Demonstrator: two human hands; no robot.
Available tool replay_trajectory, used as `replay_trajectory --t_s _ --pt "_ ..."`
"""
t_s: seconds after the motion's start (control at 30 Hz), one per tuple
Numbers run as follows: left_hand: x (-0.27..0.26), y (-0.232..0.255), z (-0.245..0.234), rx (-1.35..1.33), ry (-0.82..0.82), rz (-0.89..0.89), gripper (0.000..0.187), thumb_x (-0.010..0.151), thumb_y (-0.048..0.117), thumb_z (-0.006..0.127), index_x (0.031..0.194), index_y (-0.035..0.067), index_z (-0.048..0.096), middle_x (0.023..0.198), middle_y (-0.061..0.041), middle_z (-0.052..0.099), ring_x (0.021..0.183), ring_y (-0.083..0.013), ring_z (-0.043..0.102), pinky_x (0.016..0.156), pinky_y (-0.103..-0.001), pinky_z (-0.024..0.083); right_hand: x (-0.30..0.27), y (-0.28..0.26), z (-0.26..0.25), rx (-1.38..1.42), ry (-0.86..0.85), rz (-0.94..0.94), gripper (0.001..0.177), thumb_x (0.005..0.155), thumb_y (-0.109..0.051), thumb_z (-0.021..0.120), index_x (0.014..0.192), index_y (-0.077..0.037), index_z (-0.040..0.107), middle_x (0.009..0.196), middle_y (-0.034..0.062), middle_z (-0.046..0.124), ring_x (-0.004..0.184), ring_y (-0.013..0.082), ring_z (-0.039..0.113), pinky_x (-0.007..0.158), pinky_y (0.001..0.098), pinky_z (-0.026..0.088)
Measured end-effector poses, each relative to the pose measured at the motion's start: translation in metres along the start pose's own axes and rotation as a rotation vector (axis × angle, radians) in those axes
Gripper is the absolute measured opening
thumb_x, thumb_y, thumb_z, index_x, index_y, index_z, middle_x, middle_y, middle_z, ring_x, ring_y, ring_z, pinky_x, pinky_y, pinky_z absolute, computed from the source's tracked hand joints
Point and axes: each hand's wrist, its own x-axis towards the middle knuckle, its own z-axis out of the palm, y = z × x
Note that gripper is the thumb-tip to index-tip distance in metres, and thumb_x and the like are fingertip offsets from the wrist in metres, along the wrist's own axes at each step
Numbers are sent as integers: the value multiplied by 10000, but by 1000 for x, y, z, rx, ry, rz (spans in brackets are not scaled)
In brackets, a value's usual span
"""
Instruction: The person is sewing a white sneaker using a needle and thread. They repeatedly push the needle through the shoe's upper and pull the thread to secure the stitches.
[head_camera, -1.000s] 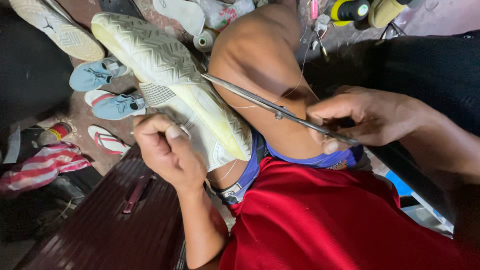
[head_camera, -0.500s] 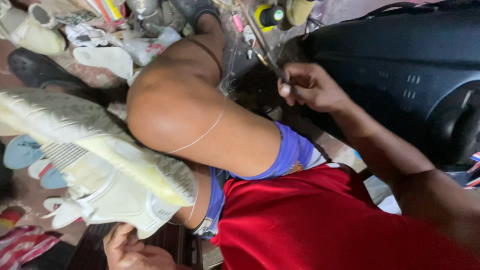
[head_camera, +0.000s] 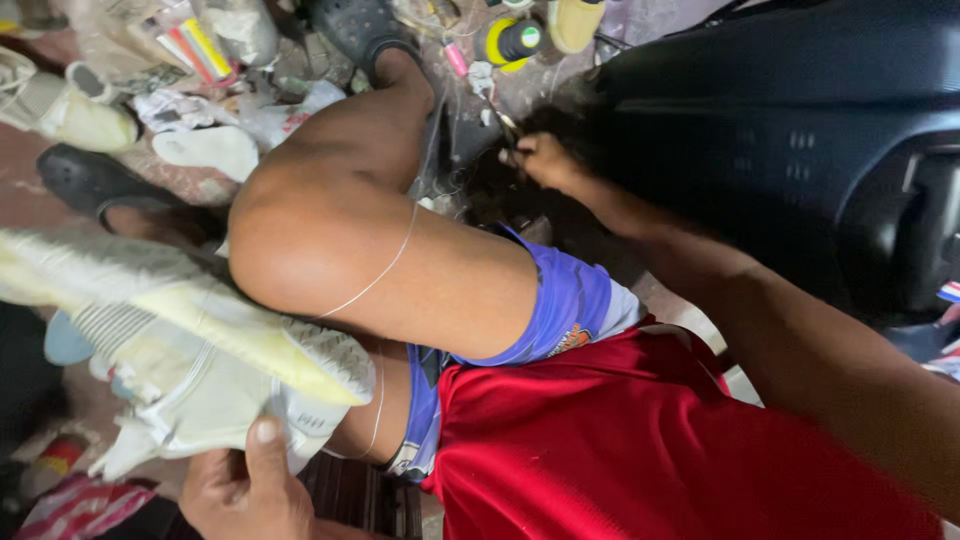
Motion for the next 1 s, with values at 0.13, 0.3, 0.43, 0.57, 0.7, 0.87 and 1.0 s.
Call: replay_trajectory --t_s 0.13,0.3,0.43,0.57,0.7,0.87,1.0 --pt "1 16 -12 197 -52 -202 255 983 15 716 1207 -102 683 1149 -142 717 1047 -169 634 987 -304 496 37 -30 3 -191 73 -2 279 923 -380 690 964 -119 778 747 90 720 700 295 660 682 448 526" --pt "6 10 -2 -82 -66 -297 389 865 -36 765 1232 -65 637 1123 -98 711 991 -160 645 937 -297 502 56 -65 4 -459 387 -134 421 917 -445 778 929 -47 642 946 255 703 944 457 668 821 533 520" --pt "0 -5 1 -318 -53 -281 473 873 -5 768 1314 -41 603 1199 -86 693 1057 -153 641 991 -290 497 65 -71 7 -420 425 -295 363 868 -351 807 950 -53 616 888 209 706 861 439 678 776 519 531" --pt "-9 -12 -5 -209 -32 -311 408 891 -19 751 1276 -88 634 1197 -143 704 1079 -191 661 1014 -328 510 77 -67 6 -388 360 -265 400 827 -341 865 942 -51 614 867 185 713 838 401 692 771 478 548" --pt "-12 -18 -5 -274 -15 -227 466 891 -13 750 1315 -133 599 1271 -205 671 1167 -241 650 1144 -389 485 95 -66 4 -139 159 -44 280 766 -269 780 977 -117 675 915 135 743 838 335 740 775 438 584" --pt "-10 -27 -4 -473 -38 -127 730 868 33 785 1504 -85 446 1406 -235 606 1291 -304 625 1180 -435 466 84 -78 -2 -188 -18 -15 341 797 -276 644 1098 -121 680 1037 149 744 945 339 758 801 455 603" --pt "-15 -37 -3 -433 -14 -121 714 873 26 793 1494 -126 474 1375 -244 619 1253 -300 634 1158 -430 475 55 -91 2 -873 227 -136 570 809 -495 749 1105 -26 617 1054 233 687 912 441 699 740 563 569"
